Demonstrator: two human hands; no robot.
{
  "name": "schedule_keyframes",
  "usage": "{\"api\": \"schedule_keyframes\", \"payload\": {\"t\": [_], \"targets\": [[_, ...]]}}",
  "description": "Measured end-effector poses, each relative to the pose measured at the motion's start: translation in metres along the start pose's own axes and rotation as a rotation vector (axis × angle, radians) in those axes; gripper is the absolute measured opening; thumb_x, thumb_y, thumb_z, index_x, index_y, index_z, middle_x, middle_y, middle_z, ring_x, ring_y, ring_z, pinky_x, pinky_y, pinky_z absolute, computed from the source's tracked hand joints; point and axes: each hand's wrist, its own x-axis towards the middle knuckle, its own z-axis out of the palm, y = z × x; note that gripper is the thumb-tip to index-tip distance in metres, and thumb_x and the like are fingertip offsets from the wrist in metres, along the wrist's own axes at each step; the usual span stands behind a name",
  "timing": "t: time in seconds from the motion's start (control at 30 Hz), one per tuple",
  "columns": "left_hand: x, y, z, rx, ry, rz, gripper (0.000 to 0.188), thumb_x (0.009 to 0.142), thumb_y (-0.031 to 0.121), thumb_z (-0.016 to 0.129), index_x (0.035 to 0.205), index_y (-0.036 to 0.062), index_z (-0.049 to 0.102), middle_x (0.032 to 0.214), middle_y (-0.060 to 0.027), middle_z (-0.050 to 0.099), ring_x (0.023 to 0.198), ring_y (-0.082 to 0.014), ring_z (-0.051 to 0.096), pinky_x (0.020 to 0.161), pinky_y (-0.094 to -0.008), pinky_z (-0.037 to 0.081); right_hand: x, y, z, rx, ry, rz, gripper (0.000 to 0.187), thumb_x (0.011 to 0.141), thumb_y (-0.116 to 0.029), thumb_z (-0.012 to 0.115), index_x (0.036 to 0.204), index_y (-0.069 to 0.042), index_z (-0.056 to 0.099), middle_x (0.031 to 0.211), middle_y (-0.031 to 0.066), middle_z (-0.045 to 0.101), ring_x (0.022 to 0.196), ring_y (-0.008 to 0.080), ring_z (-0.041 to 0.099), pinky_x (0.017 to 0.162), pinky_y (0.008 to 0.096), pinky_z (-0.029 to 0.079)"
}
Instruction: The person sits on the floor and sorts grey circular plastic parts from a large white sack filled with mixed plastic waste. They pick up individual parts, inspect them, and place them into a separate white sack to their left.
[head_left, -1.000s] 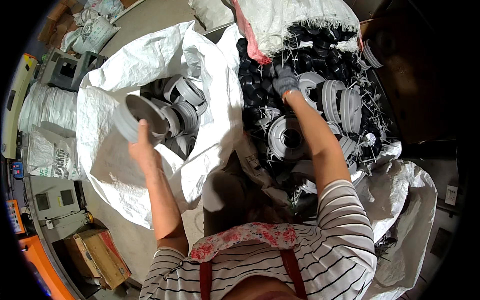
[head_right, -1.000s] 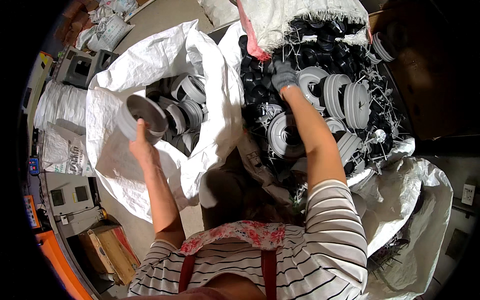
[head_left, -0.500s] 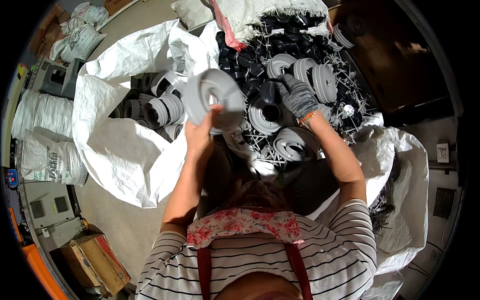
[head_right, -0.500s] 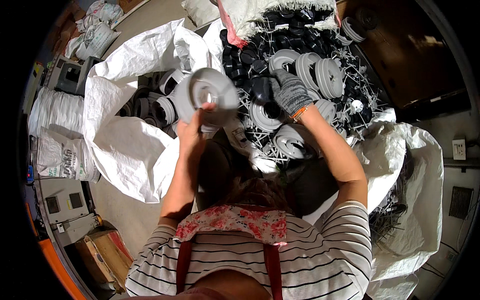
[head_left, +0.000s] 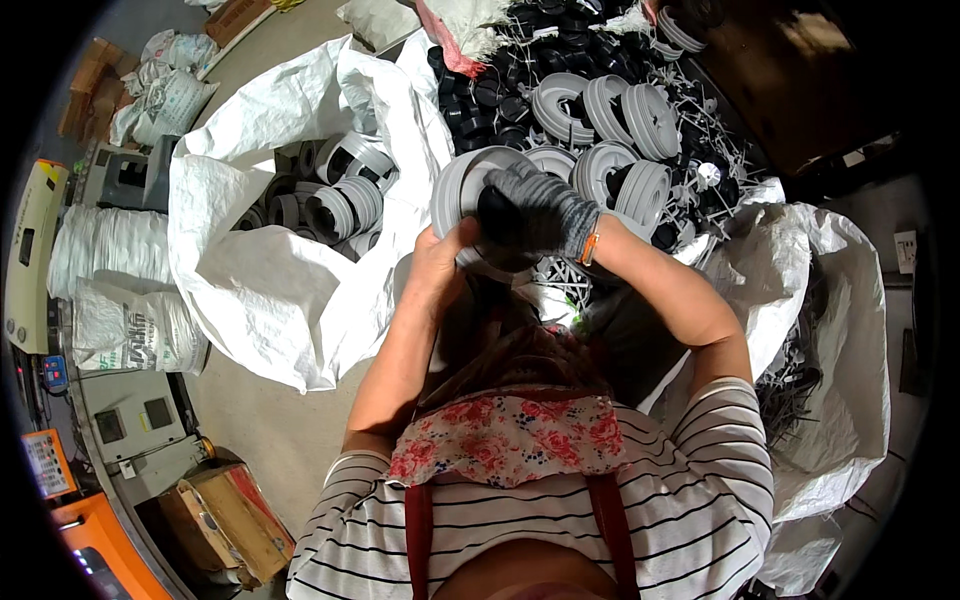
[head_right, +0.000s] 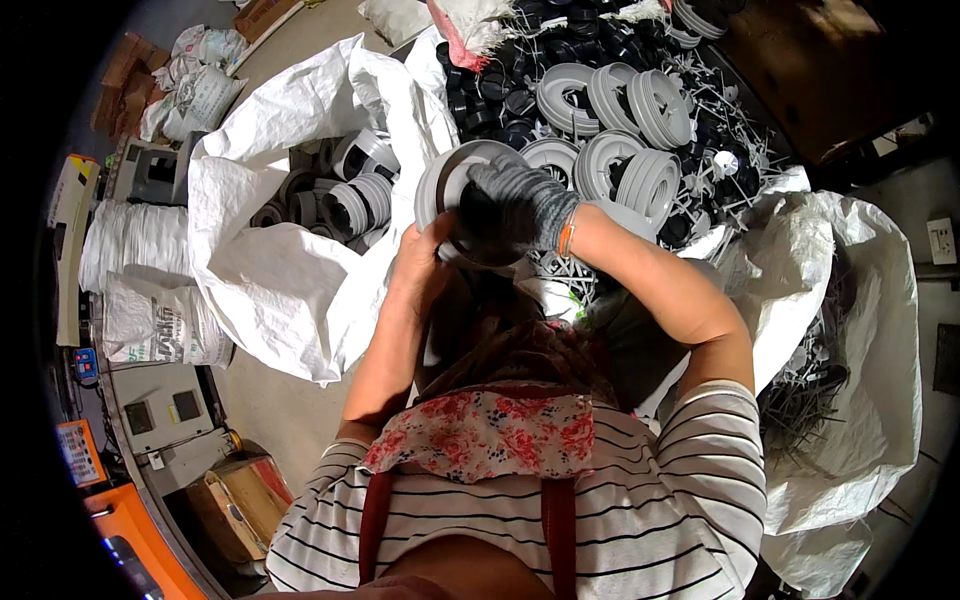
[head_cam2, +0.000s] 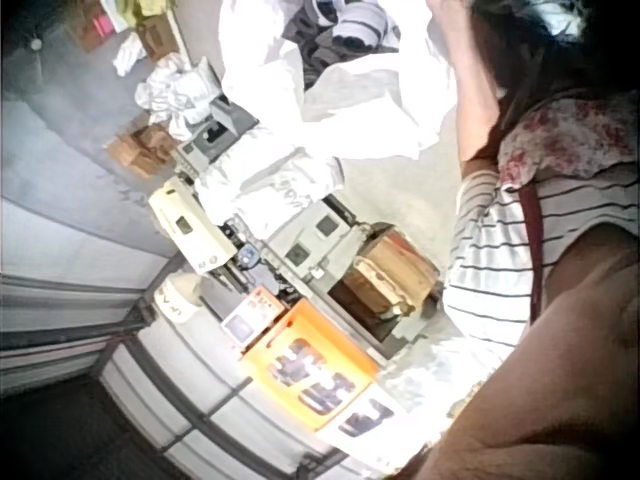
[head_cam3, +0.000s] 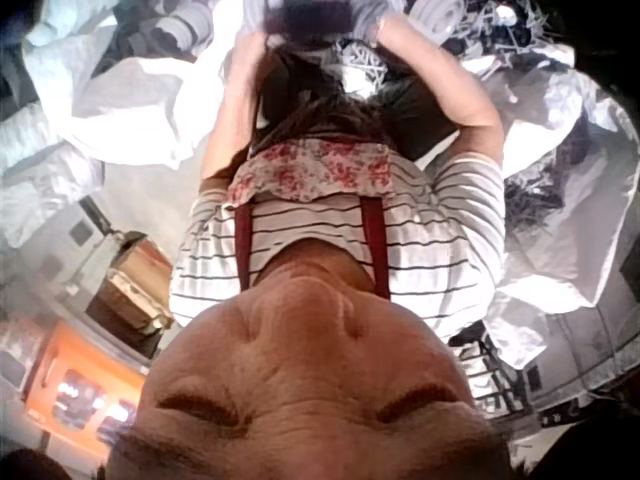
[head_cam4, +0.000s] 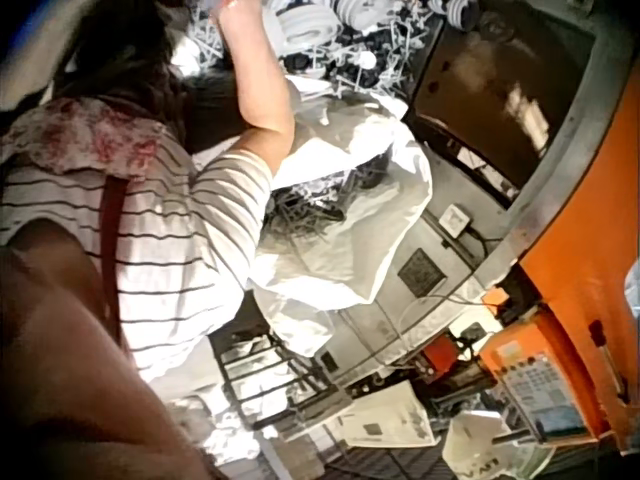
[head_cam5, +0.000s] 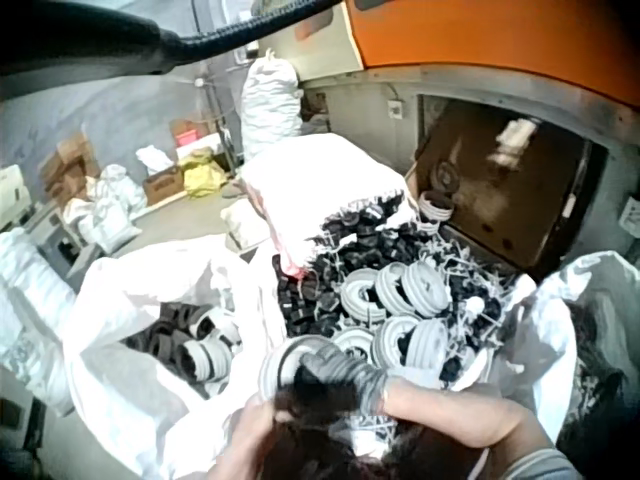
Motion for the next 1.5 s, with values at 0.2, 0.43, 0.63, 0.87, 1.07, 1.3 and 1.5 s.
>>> {"api": "schedule_keyframes", "payload": {"t": [0.2, 0.43, 0.63, 0.87, 1.07, 1.3, 1.5], "targets": [[-0.004, 0.016, 0.009, -0.069, -0.155, -0.066, 0.041, 0.084, 0.020, 0.064, 0.115, -0.0045, 0.053, 0.105, -0.0099, 0.061, 0.093, -0.0185, 0.060, 0.083, -0.0312, 0.049, -0.016, 0.022, 0.028, 0.032, -0.037, -0.120, 0.056, 0.071, -0.018, 0.065, 0.120, 0.003, 0.047, 0.114, 0.0231, 0.053, 0.105, 0.0366, 0.052, 0.095, 0.0393, 0.040], [-0.005, 0.017, -0.008, -0.046, -0.201, -0.117, 0.041, 0.082, 0.017, 0.066, 0.115, -0.0055, 0.053, 0.104, -0.0108, 0.063, 0.090, -0.0188, 0.062, 0.081, -0.0298, 0.051, -0.006, -0.013, 0.000, 0.026, -0.291, -0.106, 0.049, 0.076, -0.021, 0.060, 0.119, 0.001, 0.050, 0.109, 0.0206, 0.056, 0.095, 0.0347, 0.058, 0.089, 0.0396, 0.045], [0.002, 0.029, -0.016, -0.088, -0.301, -0.316, 0.036, 0.080, 0.013, 0.068, 0.110, -0.0043, 0.058, 0.102, -0.0111, 0.064, 0.089, -0.0187, 0.064, 0.081, -0.0309, 0.052, -0.026, 0.015, 0.036, -0.259, -0.002, -0.523, 0.037, 0.086, -0.018, 0.048, 0.118, -0.002, 0.052, 0.118, 0.0193, 0.054, 0.112, 0.0308, 0.053, 0.096, 0.0377, 0.043], [0.012, 0.030, -0.030, -0.069, -0.393, -0.464, 0.035, 0.080, 0.013, 0.068, 0.109, -0.0045, 0.059, 0.101, -0.0108, 0.065, 0.088, -0.0182, 0.064, 0.079, -0.0315, 0.053, -0.027, -0.004, 0.012, -0.406, 0.088, -0.753, 0.033, 0.079, -0.017, 0.054, 0.108, -0.003, 0.059, 0.111, 0.0148, 0.056, 0.108, 0.0326, 0.053, 0.090, 0.0367, 0.046], [0.010, 0.026, -0.005, 0.041, -0.225, -0.325, 0.035, 0.079, 0.009, 0.063, 0.111, -0.0045, 0.056, 0.100, -0.0117, 0.064, 0.088, -0.0203, 0.063, 0.080, -0.0317, 0.052, -0.029, 0.009, 0.048, -0.502, 0.049, -0.443, 0.022, 0.079, -0.016, 0.056, 0.098, -0.005, 0.061, 0.094, 0.0118, 0.061, 0.094, 0.0279, 0.058, 0.074, 0.0354, 0.050], [0.005, 0.018, -0.008, 0.102, -0.118, -0.225, 0.039, 0.080, 0.011, 0.061, 0.115, -0.0032, 0.053, 0.104, -0.0117, 0.061, 0.094, -0.0211, 0.060, 0.083, -0.0327, 0.050, -0.015, -0.014, 0.018, -0.009, 0.000, -0.181, 0.030, 0.080, -0.024, 0.054, 0.100, -0.002, 0.058, 0.088, 0.0178, 0.060, 0.093, 0.0283, 0.058, 0.081, 0.0364, 0.045], [-0.001, 0.029, 0.006, -0.041, -0.109, -0.232, 0.041, 0.078, 0.011, 0.064, 0.115, -0.0011, 0.052, 0.099, -0.0074, 0.059, 0.089, -0.0173, 0.057, 0.079, -0.0308, 0.047, 0.000, -0.015, 0.005, -0.186, -0.255, -0.129, 0.040, 0.081, -0.028, 0.057, 0.112, -0.003, 0.057, 0.114, 0.0183, 0.057, 0.105, 0.0296, 0.056, 0.092, 0.0354, 0.042]]}}
